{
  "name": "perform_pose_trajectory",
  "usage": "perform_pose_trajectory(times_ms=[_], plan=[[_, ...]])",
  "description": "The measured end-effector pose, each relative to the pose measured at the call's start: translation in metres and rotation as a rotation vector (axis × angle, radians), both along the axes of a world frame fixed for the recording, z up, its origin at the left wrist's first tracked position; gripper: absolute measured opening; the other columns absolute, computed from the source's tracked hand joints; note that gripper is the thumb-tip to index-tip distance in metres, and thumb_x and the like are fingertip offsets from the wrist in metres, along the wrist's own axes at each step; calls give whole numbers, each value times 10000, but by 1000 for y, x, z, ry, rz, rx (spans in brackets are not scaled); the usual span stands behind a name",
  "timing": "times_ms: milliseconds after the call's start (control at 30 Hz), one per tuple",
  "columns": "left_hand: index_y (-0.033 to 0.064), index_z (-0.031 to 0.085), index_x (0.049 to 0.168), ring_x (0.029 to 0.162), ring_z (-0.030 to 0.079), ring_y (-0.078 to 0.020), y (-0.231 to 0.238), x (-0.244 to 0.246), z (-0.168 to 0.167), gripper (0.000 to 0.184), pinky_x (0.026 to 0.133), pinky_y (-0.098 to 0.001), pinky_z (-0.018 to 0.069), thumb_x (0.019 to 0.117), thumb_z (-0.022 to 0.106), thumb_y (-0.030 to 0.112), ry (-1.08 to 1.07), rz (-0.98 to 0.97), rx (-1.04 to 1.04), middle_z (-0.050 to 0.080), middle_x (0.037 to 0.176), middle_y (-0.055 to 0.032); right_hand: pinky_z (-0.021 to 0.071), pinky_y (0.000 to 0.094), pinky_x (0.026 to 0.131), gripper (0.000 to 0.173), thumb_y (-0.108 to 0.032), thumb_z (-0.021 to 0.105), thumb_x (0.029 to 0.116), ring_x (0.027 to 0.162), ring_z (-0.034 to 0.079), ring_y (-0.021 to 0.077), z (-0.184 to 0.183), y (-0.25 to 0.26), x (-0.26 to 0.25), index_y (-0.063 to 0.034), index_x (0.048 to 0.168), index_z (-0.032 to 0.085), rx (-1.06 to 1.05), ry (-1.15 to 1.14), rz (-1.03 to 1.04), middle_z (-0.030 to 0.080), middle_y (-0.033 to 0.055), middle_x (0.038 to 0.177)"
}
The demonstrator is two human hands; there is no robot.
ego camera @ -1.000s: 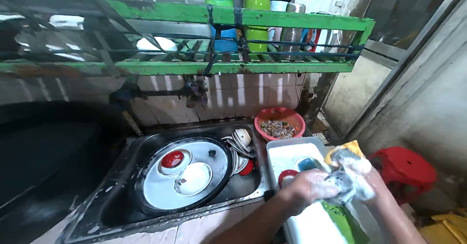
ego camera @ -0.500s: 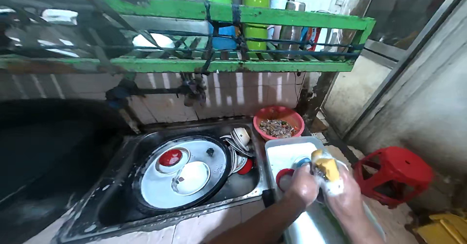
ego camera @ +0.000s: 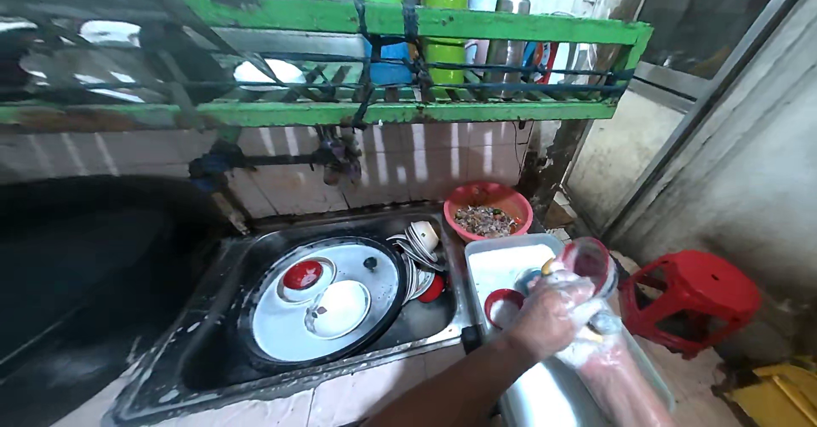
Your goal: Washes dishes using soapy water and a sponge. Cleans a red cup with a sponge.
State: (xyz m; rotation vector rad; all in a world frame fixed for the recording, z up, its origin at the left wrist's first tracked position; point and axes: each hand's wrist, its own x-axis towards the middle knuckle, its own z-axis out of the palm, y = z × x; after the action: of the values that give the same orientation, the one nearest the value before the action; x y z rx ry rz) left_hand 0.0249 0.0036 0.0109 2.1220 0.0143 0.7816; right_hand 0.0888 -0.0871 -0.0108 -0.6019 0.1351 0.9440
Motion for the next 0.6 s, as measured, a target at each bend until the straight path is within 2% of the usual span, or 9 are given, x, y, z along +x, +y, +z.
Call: perform_pose_trajectory(times_ms=[67, 133, 167, 267, 333, 433, 467, 500, 600], plan=[[-42, 699, 1187, 1161, 635, -282, 11, -1, 2, 275, 1041, -443, 494, 1040, 563, 145, 122, 57, -211, 682, 1195, -197, 579, 378, 605, 324, -312, 321, 1098, 721, 676, 176, 9, 3, 0, -131, 1011, 576, -169, -50, 0, 652, 65, 802], [39, 615, 1332, 1143, 638, -248, 27, -7, 0, 357, 985, -469, 525, 1076, 520, 270, 228, 114, -553, 654, 1275, -155, 612, 359, 715, 236, -177, 432, 1085, 845, 694, 161, 10, -11, 6, -47, 1208, 586, -343, -359, 22, 684, 90, 964], [69, 587, 1363, 1144, 636, -237, 33, -9, -4, 374, 985, -474, 521, 1073, 524, 295, 228, 136, -701, 653, 1281, -135, 605, 310, 719, 211, -140, 492, 1058, 840, 687, 119, 19, -16, 7, -36, 1209, 596, -462, -547, 1, 687, 63, 964], [52, 600, 1294, 1027, 654, -178, 23, -10, -10, 292, 921, -386, 547, 1052, 554, 210, 186, 118, -1108, 677, 1134, -101, 572, 283, 690, 204, -91, 598, 1017, 774, 650, 101, 36, -16, 17, -7, 1200, 633, -744, -872, -41, 683, 66, 922], [40, 619, 1249, 1008, 651, -191, 11, -7, -10, 246, 909, -385, 543, 1042, 565, 163, 193, 114, -1295, 676, 1095, -111, 553, 335, 688, 196, -113, 699, 973, 741, 637, 145, 45, -11, 14, 3, 1130, 671, -963, -1080, 7, 685, 92, 887], [44, 616, 1247, 984, 641, -186, 20, -6, -5, 242, 882, -385, 536, 1049, 556, 170, 179, 143, -1375, 663, 1090, -105, 517, 344, 976, 308, -5, 746, 884, 1029, 666, 200, 55, -14, -2, 83, 1173, 684, -1020, -1424, 112, 711, 188, 1110], [44, 614, 1240, 974, 639, -178, 24, -9, -1, 234, 876, -381, 537, 1051, 552, 166, 160, 140, -1383, 661, 1083, -97, 516, 328, 978, 310, 8, 749, 871, 1028, 670, 190, 54, -17, -1, 92, 1163, 686, -999, -1455, 131, 714, 190, 1108], [45, 619, 1218, 939, 646, -166, 27, -12, 4, 212, 849, -368, 545, 1046, 552, 150, 135, 131, -1406, 665, 1048, -86, 546, 300, 909, 287, -7, 759, 865, 951, 674, 140, 50, -20, 5, 65, 1136, 694, -975, -1441, 123, 718, 142, 1044], [32, 628, 1183, 875, 667, -169, 28, -16, 9, 183, 806, -356, 567, 1039, 550, 114, 103, 62, -1476, 680, 979, -87, 562, 342, 783, 257, -110, 793, 880, 819, 653, 122, 51, -27, 28, -12, 1095, 692, -1021, -1396, 159, 695, 72, 932]])
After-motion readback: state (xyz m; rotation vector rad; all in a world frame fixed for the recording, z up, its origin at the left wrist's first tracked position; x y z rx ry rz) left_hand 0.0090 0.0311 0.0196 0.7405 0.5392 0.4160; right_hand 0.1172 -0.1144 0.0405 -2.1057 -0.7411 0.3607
